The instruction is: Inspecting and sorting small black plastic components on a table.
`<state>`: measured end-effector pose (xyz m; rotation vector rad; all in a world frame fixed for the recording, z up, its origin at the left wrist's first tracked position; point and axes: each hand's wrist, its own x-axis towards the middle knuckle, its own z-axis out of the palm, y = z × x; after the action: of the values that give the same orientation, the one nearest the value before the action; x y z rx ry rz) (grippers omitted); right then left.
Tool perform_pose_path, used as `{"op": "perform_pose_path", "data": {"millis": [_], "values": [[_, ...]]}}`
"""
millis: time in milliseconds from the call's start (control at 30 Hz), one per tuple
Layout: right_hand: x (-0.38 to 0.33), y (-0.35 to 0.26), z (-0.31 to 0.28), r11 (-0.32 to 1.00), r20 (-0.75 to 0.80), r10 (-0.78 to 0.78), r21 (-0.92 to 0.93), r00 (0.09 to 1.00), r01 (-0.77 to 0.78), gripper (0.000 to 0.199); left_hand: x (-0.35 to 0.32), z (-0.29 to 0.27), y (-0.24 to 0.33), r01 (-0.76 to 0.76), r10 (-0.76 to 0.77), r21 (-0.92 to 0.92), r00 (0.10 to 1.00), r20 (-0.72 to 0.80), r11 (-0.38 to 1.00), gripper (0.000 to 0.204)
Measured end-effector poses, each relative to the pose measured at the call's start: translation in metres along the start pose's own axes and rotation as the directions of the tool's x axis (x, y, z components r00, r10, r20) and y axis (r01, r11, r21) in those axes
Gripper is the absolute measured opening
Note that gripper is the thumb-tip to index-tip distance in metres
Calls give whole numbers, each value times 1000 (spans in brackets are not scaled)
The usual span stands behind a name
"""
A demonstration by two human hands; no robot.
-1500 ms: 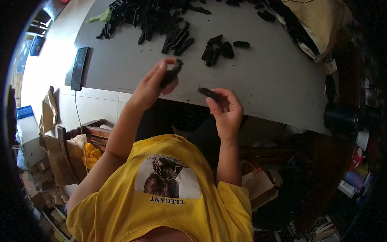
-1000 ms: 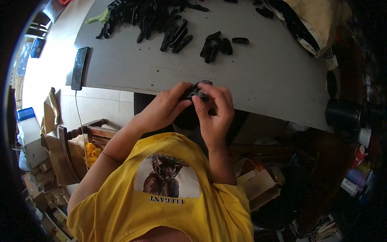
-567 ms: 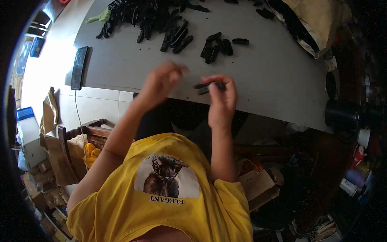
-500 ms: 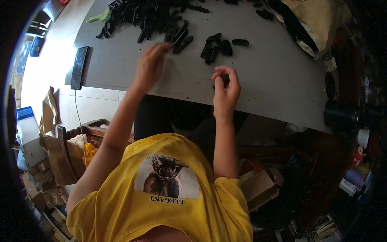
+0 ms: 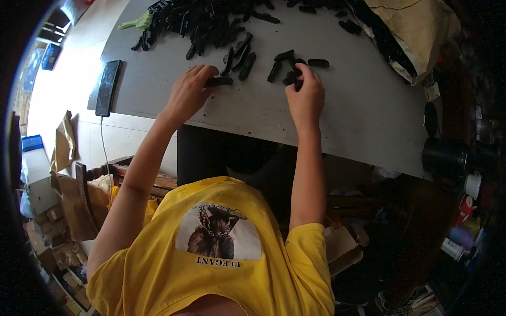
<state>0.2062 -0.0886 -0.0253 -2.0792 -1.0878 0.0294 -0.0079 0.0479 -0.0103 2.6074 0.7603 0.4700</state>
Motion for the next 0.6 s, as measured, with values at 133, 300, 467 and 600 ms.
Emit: {"op": "perform_pose_path", "data": {"millis": [133, 300, 467, 600], "values": [[-13, 6, -6, 984, -62, 11, 180, 998, 1, 35, -17, 1, 8, 132, -104, -452, 991, 85, 882, 29], [-49, -25, -15, 526, 314, 242, 753, 918, -396, 21, -26, 17, 45, 261, -205, -640, 965, 162, 722, 30], [-67, -53, -4, 357, 400, 179, 825, 899, -438, 17, -25, 24, 65, 226, -118, -682, 972, 202, 695, 32], [-74, -50, -8, 412, 315, 211, 830, 926, -376, 16, -28, 25, 68, 98, -12, -668, 991, 132, 738, 35]]}}
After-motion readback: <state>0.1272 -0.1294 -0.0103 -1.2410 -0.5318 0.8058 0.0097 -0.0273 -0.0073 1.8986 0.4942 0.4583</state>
